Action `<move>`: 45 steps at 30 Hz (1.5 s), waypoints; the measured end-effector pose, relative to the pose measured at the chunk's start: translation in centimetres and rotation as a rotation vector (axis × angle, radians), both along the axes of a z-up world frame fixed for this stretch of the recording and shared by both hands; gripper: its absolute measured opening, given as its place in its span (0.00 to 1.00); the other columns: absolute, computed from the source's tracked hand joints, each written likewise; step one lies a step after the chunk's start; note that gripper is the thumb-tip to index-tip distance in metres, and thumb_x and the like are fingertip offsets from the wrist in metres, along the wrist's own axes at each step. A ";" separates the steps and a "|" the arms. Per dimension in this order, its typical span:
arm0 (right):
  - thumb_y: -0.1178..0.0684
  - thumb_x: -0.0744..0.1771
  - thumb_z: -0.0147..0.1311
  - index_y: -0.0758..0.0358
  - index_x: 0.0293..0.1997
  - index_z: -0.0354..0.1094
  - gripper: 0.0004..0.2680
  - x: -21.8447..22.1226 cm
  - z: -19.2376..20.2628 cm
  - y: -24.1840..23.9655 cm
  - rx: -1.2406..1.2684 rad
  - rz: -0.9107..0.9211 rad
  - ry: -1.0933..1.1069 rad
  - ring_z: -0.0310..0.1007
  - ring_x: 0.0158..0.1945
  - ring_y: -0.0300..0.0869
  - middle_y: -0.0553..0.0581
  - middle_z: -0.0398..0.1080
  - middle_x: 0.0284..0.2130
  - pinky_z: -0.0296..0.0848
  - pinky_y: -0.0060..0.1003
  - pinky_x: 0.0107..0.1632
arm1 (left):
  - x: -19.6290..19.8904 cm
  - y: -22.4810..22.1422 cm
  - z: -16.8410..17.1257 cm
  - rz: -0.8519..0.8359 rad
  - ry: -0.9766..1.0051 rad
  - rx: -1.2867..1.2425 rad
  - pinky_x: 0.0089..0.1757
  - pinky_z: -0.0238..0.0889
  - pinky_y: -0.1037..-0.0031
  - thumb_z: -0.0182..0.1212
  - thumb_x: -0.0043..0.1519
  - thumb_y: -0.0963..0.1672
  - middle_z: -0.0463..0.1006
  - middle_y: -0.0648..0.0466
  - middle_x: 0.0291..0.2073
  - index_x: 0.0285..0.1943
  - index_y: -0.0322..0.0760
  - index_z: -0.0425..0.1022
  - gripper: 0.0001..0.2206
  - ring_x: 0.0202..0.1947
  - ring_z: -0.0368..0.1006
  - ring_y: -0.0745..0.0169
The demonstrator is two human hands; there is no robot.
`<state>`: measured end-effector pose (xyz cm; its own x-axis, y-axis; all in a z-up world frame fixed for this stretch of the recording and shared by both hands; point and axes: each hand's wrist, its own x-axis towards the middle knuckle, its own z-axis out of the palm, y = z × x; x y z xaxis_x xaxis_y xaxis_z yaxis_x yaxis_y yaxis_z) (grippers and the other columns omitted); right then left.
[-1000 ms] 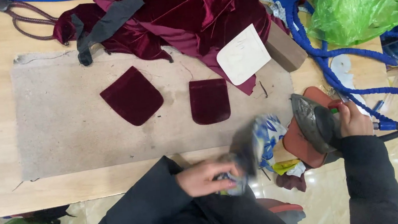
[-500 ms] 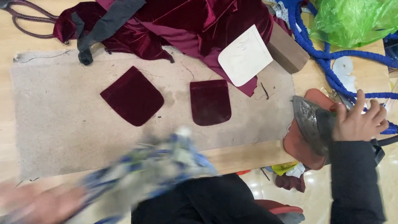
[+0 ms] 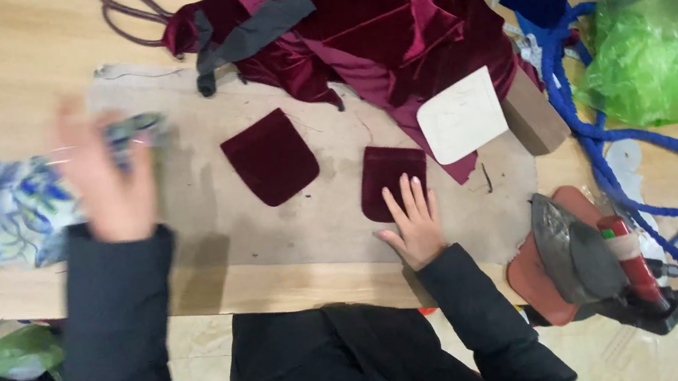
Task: Folding and pressing velvet fabric pieces using a steam iron to prepare them for assembly.
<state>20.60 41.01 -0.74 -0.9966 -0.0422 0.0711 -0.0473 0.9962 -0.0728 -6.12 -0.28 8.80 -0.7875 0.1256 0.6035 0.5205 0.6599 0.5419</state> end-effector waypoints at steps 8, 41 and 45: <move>0.43 0.71 0.49 0.48 0.75 0.57 0.21 -5.6 1.8 -1.2 -0.368 -0.063 0.148 0.51 0.74 0.54 0.59 0.55 0.70 0.48 0.51 0.73 | 3.4 6.1 -12.2 0.221 -0.143 -0.413 0.41 0.66 0.62 0.75 0.48 0.58 0.68 0.68 0.43 0.43 0.61 0.75 0.19 0.52 0.68 0.57; 0.60 0.71 0.52 0.62 0.55 0.70 0.07 3.3 1.8 10.1 -0.511 -0.656 0.186 0.73 0.46 0.58 0.64 0.72 0.41 0.73 0.48 0.46 | 7.8 16.8 -11.0 -0.399 0.280 -0.411 0.66 0.56 0.53 0.50 0.70 0.42 0.70 0.47 0.68 0.63 0.37 0.74 0.14 0.67 0.67 0.53; 0.56 0.71 0.54 0.54 0.53 0.71 0.05 6.3 1.7 7.2 -0.556 -0.716 0.141 0.72 0.44 0.49 0.54 0.69 0.39 0.72 0.40 0.46 | 7.5 17.1 -14.6 -0.359 0.329 -0.487 0.61 0.65 0.59 0.52 0.69 0.41 0.73 0.43 0.64 0.59 0.37 0.76 0.12 0.62 0.72 0.51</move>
